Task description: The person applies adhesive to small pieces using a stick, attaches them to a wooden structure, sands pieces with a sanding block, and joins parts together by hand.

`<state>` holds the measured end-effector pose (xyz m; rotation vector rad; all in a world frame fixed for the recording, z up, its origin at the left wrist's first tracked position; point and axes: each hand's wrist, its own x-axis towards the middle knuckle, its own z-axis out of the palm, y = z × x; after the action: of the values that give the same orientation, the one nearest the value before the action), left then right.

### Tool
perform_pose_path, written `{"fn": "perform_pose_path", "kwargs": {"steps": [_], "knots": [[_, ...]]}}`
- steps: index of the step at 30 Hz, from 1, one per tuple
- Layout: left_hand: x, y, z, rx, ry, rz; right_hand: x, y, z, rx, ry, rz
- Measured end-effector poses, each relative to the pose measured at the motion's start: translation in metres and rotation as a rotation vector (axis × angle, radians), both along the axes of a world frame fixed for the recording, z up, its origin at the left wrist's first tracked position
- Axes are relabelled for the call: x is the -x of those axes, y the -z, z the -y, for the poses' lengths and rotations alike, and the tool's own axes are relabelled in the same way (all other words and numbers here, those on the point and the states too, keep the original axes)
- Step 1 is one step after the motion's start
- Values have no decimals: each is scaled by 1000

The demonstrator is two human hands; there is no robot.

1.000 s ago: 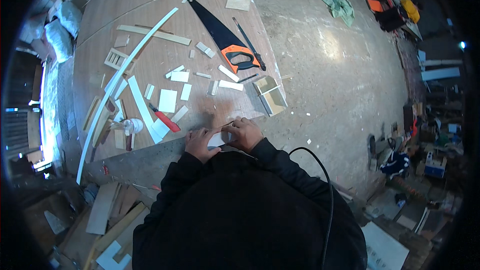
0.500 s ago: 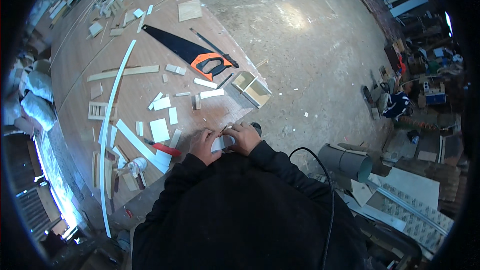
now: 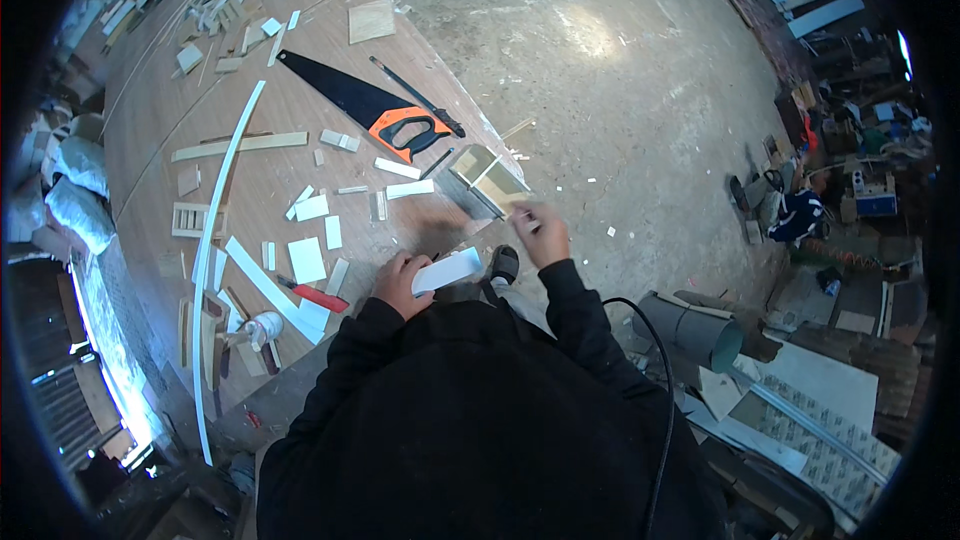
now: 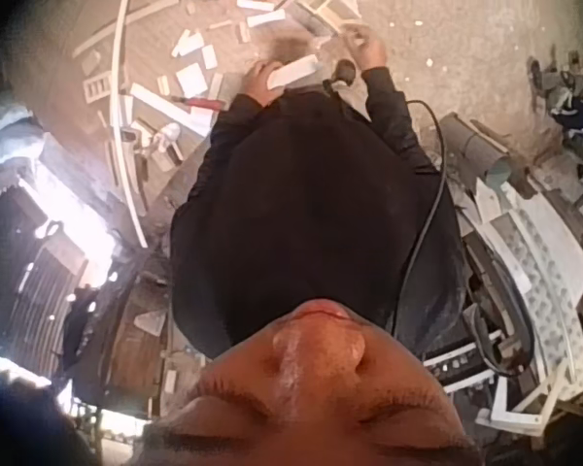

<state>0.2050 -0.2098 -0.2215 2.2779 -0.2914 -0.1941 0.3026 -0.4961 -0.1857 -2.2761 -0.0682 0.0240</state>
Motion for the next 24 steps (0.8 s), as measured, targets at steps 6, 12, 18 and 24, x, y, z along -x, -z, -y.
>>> {"fn": "perform_pose_path", "kwargs": {"steps": [6, 12, 18, 24], "knots": [[8, -5, 8, 19, -187, -86, -75, 36, 33, 204, -11, 69], [28, 0, 16, -8, -337, -110, -102, 56, 31, 202, -133, -57], [35, -10, 24, -44, -429, -178, -112, 67, 34, 177, -142, -128], [33, -13, 23, -85, -440, -251, -116, 69, 35, 173, -141, -191]]}}
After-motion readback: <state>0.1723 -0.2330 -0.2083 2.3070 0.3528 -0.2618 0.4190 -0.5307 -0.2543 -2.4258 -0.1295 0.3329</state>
